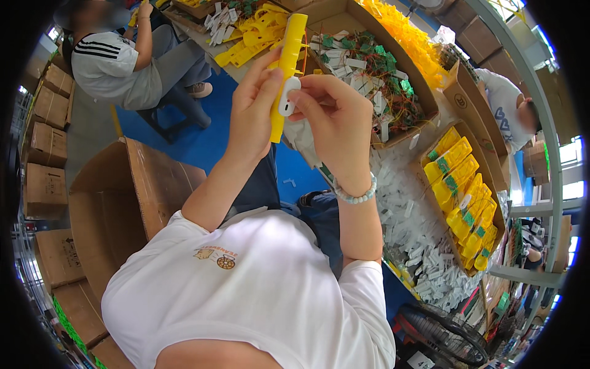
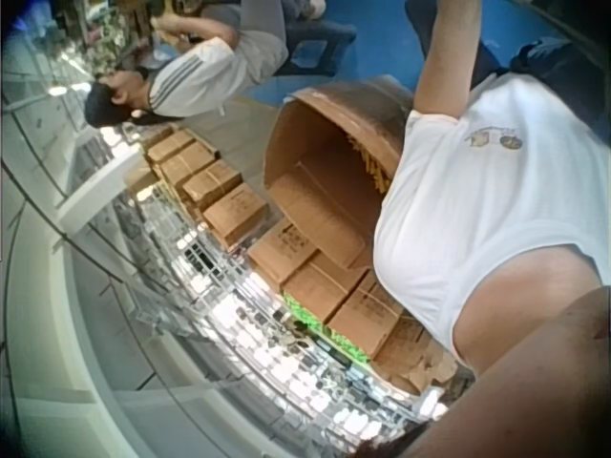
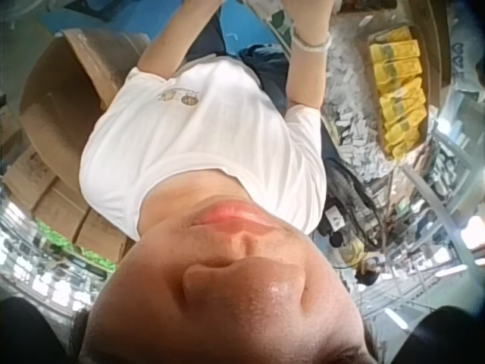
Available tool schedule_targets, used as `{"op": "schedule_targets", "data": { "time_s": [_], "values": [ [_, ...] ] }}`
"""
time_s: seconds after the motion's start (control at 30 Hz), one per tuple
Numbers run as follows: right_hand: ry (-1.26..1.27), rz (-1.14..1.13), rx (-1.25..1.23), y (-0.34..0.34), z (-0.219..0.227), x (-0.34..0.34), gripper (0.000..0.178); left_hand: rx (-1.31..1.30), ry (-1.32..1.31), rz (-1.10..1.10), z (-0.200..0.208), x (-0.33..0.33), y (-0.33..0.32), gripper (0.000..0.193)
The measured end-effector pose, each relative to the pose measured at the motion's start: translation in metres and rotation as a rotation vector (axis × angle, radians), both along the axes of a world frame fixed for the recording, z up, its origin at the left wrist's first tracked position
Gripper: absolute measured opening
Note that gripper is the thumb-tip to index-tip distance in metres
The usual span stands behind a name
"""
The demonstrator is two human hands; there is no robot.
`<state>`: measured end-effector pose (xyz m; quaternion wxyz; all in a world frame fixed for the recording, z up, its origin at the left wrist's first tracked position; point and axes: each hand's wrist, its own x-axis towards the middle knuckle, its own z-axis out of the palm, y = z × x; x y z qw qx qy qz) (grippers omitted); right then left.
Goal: Assembling electronic circuit boards into plastic housings.
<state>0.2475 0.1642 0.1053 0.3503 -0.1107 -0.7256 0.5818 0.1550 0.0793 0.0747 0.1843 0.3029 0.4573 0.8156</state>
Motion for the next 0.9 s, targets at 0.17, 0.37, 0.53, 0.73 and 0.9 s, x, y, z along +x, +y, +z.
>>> {"op": "schedule_targets", "data": {
  "time_s": [0.17, 0.37, 0.53, 0.73, 0.9],
  "values": [
    [-0.002, 0.089, -0.163, -0.001, 0.002, 0.006, 0.014, 0.004, 0.02, 0.038, -0.006, 0.005, -0.001, 0.039],
    [0.022, 0.103, -0.173, 0.001, -0.002, 0.017, 0.011, -0.032, 0.137, 0.057, -0.007, 0.014, 0.002, 0.039],
    [0.011, 0.056, -0.065, 0.0, -0.002, 0.023, 0.011, -0.03, 0.162, 0.035, -0.012, 0.02, 0.006, 0.04],
    [0.142, -0.091, 0.111, -0.001, -0.004, 0.022, 0.017, 0.202, -0.241, -0.227, -0.012, 0.023, 0.017, 0.04],
    [0.132, -0.34, 0.44, -0.008, -0.005, 0.046, 0.029, 0.542, -0.274, -0.516, -0.013, 0.014, 0.024, 0.056]
  ]
}}
